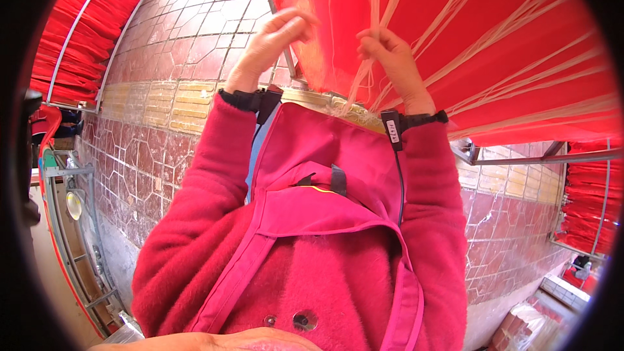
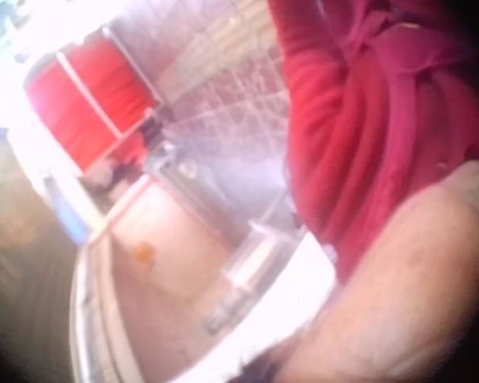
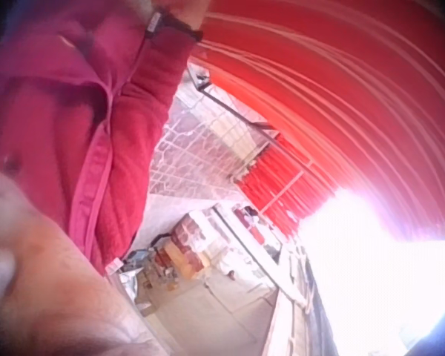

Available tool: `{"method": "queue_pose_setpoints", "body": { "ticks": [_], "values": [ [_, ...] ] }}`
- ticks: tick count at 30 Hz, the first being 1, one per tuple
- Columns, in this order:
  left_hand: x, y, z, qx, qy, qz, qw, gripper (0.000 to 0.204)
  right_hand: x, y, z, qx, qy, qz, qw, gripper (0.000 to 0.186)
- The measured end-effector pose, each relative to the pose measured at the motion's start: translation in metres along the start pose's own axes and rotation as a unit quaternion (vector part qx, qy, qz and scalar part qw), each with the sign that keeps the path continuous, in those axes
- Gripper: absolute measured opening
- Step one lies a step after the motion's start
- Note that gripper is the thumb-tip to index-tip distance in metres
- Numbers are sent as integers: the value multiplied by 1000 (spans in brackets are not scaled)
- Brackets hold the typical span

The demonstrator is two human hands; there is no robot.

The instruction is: The person repeatedly ties small knots in thin white strings attached to a large red fabric panel. They pull the strings taut, form loops, and secure them by hand while seated in a workshop-like space.

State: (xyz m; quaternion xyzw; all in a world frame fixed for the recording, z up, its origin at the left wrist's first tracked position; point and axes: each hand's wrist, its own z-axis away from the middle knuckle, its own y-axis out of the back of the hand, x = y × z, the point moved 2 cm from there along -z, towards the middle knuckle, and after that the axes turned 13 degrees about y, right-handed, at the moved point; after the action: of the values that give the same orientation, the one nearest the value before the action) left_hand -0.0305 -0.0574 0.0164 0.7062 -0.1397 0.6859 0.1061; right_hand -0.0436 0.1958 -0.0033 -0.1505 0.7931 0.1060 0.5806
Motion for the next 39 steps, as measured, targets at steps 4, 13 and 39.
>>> {"method": "queue_pose_setpoints", "body": {
  "ticks": [4, 13, 39],
  "values": [
    [-32, -29, -5, 5, 45, -35, 998, 32, 20, -14, 11, 2, -48, -36, 998, 21],
    [-44, -48, -18, 26, -1, -29, 999, 52, 36, -18, 15, 23, -26, -64, 997, 32],
    [240, -28, -107, 42, -210, 52, 975, 46, 21, -27, 8, 39, -26, -53, 998, 34]
  ]
}}
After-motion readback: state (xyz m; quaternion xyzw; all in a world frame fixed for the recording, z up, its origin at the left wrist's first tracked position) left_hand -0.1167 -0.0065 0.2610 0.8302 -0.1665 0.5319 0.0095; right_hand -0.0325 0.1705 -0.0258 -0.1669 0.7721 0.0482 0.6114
